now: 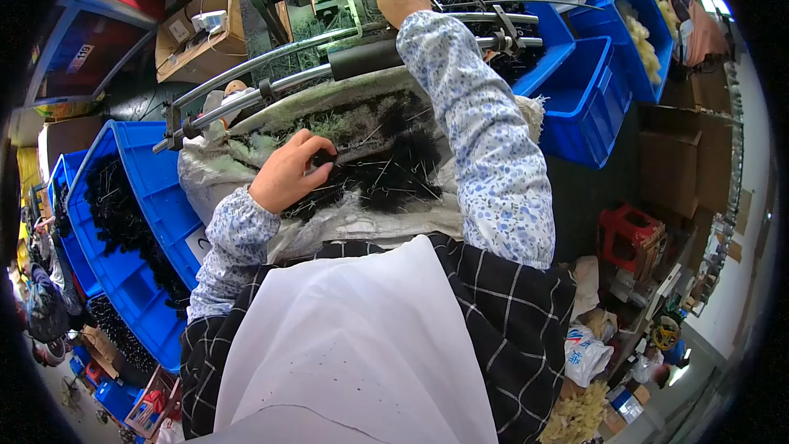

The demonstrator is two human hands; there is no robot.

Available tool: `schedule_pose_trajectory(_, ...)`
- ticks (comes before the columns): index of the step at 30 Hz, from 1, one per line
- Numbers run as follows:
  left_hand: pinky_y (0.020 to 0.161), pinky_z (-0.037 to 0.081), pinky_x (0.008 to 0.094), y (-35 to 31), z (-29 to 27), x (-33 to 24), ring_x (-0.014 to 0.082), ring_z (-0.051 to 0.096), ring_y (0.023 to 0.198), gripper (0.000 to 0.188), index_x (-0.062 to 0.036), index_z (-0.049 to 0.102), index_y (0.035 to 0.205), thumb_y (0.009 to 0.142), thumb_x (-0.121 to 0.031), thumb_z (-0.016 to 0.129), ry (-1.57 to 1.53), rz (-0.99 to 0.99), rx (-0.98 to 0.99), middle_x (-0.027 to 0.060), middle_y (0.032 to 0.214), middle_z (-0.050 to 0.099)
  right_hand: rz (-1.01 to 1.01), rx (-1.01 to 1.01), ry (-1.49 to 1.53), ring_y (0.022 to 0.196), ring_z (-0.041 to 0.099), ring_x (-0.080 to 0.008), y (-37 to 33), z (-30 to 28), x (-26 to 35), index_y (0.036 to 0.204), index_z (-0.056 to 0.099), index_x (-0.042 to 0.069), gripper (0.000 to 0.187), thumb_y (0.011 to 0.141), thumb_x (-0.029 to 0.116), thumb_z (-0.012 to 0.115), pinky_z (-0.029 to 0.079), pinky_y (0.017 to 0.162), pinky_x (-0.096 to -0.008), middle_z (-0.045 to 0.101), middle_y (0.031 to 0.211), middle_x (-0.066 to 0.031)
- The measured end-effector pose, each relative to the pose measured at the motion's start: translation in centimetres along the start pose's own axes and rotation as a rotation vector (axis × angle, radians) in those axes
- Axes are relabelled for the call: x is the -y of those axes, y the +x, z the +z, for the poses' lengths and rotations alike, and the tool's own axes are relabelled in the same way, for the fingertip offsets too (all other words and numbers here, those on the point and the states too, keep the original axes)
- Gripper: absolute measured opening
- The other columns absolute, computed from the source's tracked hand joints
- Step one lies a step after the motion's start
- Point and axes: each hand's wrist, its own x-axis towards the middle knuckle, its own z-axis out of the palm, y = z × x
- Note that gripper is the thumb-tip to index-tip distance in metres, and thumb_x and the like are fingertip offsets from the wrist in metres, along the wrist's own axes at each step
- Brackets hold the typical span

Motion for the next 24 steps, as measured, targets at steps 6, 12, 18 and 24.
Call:
schedule_pose_trajectory(6, 0.063, 0.044, 0.0283, -0.1, 0.0, 0.8, 0.0172, 0.05, 0.068, 0.026, -0.0069, 0.055, 0.102, 0.078, -0.011, 0.063, -0.067, 0.044, -0.12, 0.0089, 0.087, 0.048, -0.038, -0.099, -0.164, 0.096, 0.053, -0.0218, -0.4, -1.4, 0.9, 0.119, 0.055, 0.012, 0.039, 0.084, 0.03, 0.057, 0.041, 0.084, -0.0381, 0.058, 0.108, -0.0042)
schedule_pose_trajectory(12, 0.062, 0.041, 0.0214, -0.7, -2.4, 0.1, 0.009, 0.043, 0.068, 0.03, -0.0048, 0.054, 0.105, 0.077, -0.007, 0.065, -0.276, -0.039, -0.235, 0.0014, 0.083, 0.045, 0.135, -0.156, -0.016, 0.098, 0.055, -0.0251, -2.3, -0.6, 0.3, 0.109, 0.06, 0.01, 0.036, 0.077, 0.027, 0.06, 0.042, 0.082, -0.0408, 0.063, 0.098, -0.0076)
schedule_pose_trajectory(18, 0.061, 0.043, 0.0239, -0.9, -2.9, 0.2, 0.0109, 0.046, 0.065, 0.031, -0.0042, 0.053, 0.105, 0.077, -0.01, 0.066, -0.299, -0.007, -0.293, 0.0039, 0.083, 0.046, 0.118, -0.19, 0.049, 0.086, 0.061, -0.0272, -1.6, -0.2, 4.1, 0.101, 0.062, 0.007, 0.031, 0.073, 0.021, 0.06, 0.047, 0.072, -0.04, 0.064, 0.091, -0.0097)
schedule_pose_trajectory(24, 0.065, 0.045, 0.0243, -0.3, -3.0, -0.5, 0.0118, 0.052, 0.068, 0.029, -0.0034, 0.054, 0.103, 0.077, -0.008, 0.066, -0.307, 0.008, -0.28, 0.0047, 0.084, 0.054, 0.125, -0.134, 0.047, 0.084, 0.061, -0.0271, -0.8, -0.3, 8.2, 0.101, 0.062, 0.009, 0.03, 0.075, 0.024, 0.058, 0.043, 0.071, -0.0406, 0.064, 0.087, -0.0097)
